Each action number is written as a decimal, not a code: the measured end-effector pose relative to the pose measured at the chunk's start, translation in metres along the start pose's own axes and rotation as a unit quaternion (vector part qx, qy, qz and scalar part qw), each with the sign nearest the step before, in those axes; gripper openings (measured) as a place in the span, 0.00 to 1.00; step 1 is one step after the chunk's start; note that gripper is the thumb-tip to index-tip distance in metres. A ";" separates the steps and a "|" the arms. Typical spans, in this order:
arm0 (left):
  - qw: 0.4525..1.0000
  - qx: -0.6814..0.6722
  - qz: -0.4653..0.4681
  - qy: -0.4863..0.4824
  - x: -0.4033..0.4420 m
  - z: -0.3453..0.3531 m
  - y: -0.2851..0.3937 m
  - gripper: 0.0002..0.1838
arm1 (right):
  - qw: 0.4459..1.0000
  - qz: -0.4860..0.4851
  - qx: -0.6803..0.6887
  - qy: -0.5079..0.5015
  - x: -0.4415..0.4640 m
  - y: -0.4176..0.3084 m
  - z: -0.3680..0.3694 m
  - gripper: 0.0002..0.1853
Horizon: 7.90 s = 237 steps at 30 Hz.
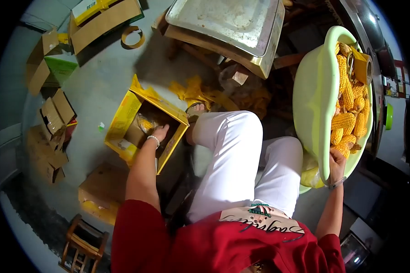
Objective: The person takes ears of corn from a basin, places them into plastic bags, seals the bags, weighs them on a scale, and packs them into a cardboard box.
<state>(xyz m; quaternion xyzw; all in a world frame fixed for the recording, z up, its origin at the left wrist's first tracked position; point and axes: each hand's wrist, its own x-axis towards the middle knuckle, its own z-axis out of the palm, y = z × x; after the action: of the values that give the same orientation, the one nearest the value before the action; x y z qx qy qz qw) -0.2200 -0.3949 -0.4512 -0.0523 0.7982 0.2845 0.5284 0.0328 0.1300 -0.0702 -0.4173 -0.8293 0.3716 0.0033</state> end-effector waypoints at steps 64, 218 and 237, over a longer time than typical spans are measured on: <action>0.802 0.199 0.470 0.310 -0.255 0.112 0.295 0.10 | 0.903 -0.385 -0.071 0.179 -0.091 0.003 -0.005 0.11; 0.870 -0.183 0.448 -0.093 -0.326 0.184 0.394 0.07 | 0.922 -0.295 -0.212 0.135 -0.066 -0.017 -0.026 0.15; 0.752 0.226 0.559 0.267 -0.331 0.169 0.442 0.10 | 0.935 -0.197 -0.294 0.022 -0.027 -0.006 -0.051 0.26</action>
<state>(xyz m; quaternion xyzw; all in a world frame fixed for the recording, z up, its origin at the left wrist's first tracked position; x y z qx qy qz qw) -0.1085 -0.0127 -0.0332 0.4502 0.8349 0.3146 0.0375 0.0626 0.1408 -0.0212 -0.2359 -0.9668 0.0941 -0.0279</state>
